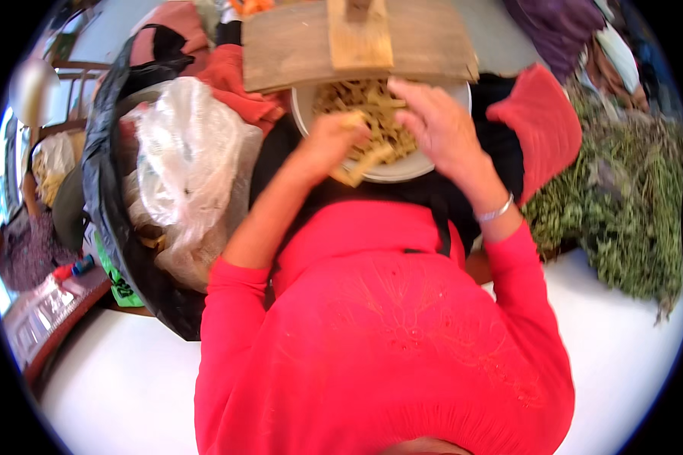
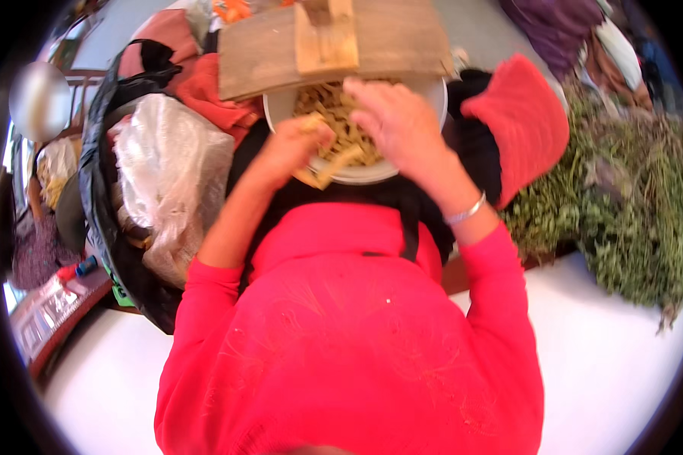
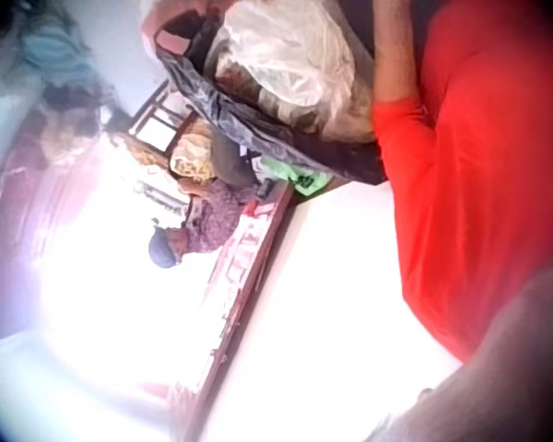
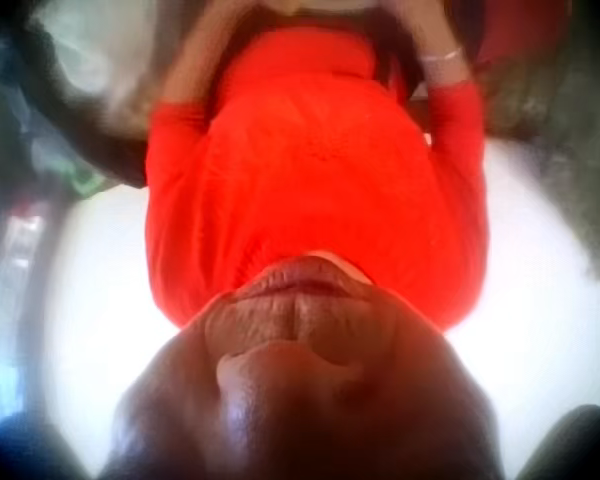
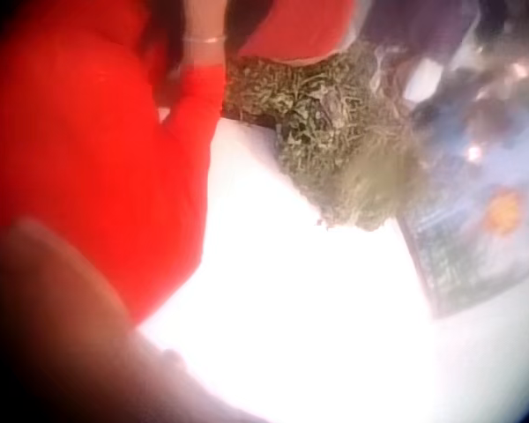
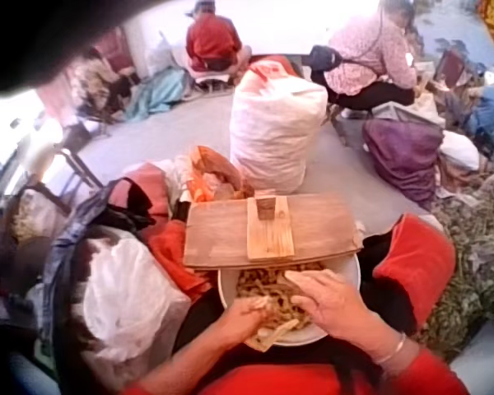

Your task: The person pulls long strips of dough by hand, breaks them into small pieces, and places the pieces into a white bowl.

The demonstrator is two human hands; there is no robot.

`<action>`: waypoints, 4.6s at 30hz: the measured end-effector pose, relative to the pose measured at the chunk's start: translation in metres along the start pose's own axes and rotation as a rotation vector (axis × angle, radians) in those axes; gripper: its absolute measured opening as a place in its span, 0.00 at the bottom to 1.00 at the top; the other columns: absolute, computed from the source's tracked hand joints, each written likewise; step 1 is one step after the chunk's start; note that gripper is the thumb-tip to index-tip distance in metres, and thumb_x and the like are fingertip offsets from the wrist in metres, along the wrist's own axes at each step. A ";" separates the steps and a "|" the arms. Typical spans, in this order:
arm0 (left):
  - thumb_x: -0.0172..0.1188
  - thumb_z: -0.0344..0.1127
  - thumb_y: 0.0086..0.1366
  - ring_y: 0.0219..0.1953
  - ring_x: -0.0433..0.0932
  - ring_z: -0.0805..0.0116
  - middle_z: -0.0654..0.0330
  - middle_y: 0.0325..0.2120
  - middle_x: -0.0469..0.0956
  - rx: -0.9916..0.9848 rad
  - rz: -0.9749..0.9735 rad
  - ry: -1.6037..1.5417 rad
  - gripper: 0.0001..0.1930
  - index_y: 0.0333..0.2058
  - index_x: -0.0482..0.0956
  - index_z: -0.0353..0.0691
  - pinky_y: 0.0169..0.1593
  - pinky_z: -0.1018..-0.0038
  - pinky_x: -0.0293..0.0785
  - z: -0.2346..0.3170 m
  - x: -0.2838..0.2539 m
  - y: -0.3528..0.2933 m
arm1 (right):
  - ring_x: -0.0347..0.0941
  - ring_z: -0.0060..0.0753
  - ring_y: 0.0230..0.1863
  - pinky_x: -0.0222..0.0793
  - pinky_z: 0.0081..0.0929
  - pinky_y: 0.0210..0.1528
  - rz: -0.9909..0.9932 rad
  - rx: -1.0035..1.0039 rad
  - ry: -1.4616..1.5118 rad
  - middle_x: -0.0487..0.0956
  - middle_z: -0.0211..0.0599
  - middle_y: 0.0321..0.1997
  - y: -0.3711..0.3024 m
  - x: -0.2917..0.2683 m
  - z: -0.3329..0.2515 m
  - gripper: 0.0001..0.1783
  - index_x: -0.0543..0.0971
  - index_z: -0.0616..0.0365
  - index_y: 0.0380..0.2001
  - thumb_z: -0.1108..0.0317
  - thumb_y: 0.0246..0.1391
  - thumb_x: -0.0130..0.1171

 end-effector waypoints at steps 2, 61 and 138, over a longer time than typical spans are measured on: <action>0.54 0.34 0.60 0.26 0.76 0.72 0.58 0.22 0.78 -0.007 -0.054 0.051 0.10 0.31 0.79 0.34 0.27 0.73 0.72 -0.025 0.033 0.013 | 0.73 0.46 0.40 0.69 0.34 0.41 0.076 -0.284 0.022 0.77 0.44 0.41 -0.001 0.005 -0.018 0.16 0.76 0.57 0.45 0.70 0.50 0.59; 0.49 0.36 0.64 0.31 0.76 0.48 0.47 0.27 0.76 0.657 0.206 0.062 0.10 0.35 0.75 0.35 0.37 0.61 0.71 0.038 0.110 0.038 | 0.69 0.41 0.48 0.64 0.29 0.50 0.274 0.189 0.191 0.73 0.42 0.49 -0.037 -0.022 0.032 0.02 0.76 0.67 0.24 0.78 0.47 0.56; 0.52 0.28 0.65 0.40 0.77 0.67 0.55 0.38 0.78 0.830 0.489 -0.109 0.14 0.49 0.73 0.31 0.46 0.74 0.72 0.054 0.020 0.075 | 0.76 0.52 0.38 0.70 0.43 0.42 -0.610 0.373 -0.473 0.80 0.47 0.33 0.016 0.040 0.147 0.11 0.81 0.58 0.32 0.67 0.51 0.50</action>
Point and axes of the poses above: each hand's wrist, its own y-axis towards the middle knuckle, its own x-axis out of the palm, z = x × y, the point moved 3 cm from there along y, towards the middle knuckle
